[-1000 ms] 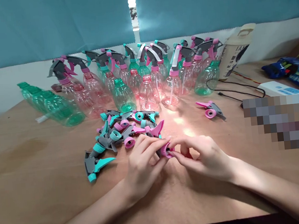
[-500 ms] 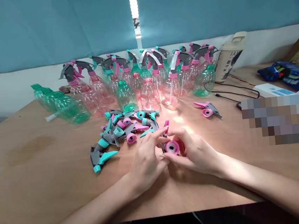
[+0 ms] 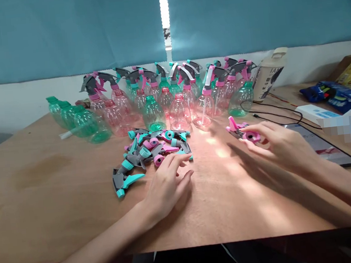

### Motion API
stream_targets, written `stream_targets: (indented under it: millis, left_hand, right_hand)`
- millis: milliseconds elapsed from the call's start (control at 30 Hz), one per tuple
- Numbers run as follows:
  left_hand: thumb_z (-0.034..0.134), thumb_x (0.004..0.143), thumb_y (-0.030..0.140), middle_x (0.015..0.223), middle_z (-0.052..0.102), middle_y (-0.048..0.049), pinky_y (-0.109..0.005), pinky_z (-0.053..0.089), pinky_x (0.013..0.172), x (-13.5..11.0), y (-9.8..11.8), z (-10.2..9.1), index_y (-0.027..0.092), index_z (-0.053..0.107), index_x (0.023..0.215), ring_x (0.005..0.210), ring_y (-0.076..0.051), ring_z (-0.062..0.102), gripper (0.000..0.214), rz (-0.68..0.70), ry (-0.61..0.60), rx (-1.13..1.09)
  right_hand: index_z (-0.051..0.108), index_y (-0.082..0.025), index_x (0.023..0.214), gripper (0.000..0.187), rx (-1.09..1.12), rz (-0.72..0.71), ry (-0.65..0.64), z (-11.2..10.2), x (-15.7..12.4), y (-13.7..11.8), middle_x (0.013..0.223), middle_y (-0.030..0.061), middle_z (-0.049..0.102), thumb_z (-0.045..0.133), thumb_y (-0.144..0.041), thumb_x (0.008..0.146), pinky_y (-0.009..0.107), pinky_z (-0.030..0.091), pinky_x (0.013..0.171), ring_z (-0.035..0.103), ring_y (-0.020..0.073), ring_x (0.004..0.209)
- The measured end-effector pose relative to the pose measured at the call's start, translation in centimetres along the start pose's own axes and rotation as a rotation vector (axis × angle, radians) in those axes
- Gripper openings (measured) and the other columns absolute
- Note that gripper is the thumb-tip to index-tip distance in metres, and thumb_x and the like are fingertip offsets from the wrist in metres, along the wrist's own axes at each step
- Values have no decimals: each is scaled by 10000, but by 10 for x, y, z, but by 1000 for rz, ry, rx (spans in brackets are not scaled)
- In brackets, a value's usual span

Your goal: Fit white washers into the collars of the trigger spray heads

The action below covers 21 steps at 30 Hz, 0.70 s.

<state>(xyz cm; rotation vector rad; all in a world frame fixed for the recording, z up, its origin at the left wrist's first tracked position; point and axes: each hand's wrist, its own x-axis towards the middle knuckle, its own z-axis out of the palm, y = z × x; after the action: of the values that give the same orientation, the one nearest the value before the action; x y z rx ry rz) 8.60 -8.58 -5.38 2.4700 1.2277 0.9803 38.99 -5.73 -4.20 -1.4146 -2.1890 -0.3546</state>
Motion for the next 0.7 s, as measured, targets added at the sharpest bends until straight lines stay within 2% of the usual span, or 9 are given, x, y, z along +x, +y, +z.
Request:
stream_targets:
  millis: [67,133,300,567,700]
  left_hand:
    - [558,902,162,1058,602,-66,-316,527,773,-2,-3,-4,188,541,1153,878,-171,606,253,-5,-15,27]
    - [543,911,172,1067,607,-71,-336,526,803,-3,-5,-8,191,556,1148,922,-187,606,238,-5,-18,58]
    - [514,920,180,1077,614,-76,-350,526,835,-4,-18,-18,183,589,1123,999,-202,592,216,-12,-8,75]
    - [490,932,204,1063,618,-78,-347,509,841,-14,-29,-39,175,630,1042,989,-202,591,181,-24,1,140]
    - [493,931,219,1028,617,-81,-348,475,825,-17,-28,-47,160,634,1013,978,-215,573,174,-56,-16,198]
  right_hand:
    - [646,-200,1041,350,-96,31,1,-2,-10,10,1033,119,675,478,-480,914,315,446,535,623,192,611]
    - [650,-215,1048,360,-148,18,-47,-1,-22,16,1005,114,673,449,-486,925,318,434,529,638,231,700]
    - [663,-195,979,376,-161,-71,-141,13,-42,22,985,121,650,433,-490,940,346,469,614,629,249,807]
    - [687,-171,960,368,-231,-41,-135,25,-37,27,974,170,656,414,-419,948,435,466,679,603,326,861]
    - [671,-179,1005,305,-183,-51,-131,21,-27,9,1004,180,655,442,-371,943,460,442,731,594,343,900]
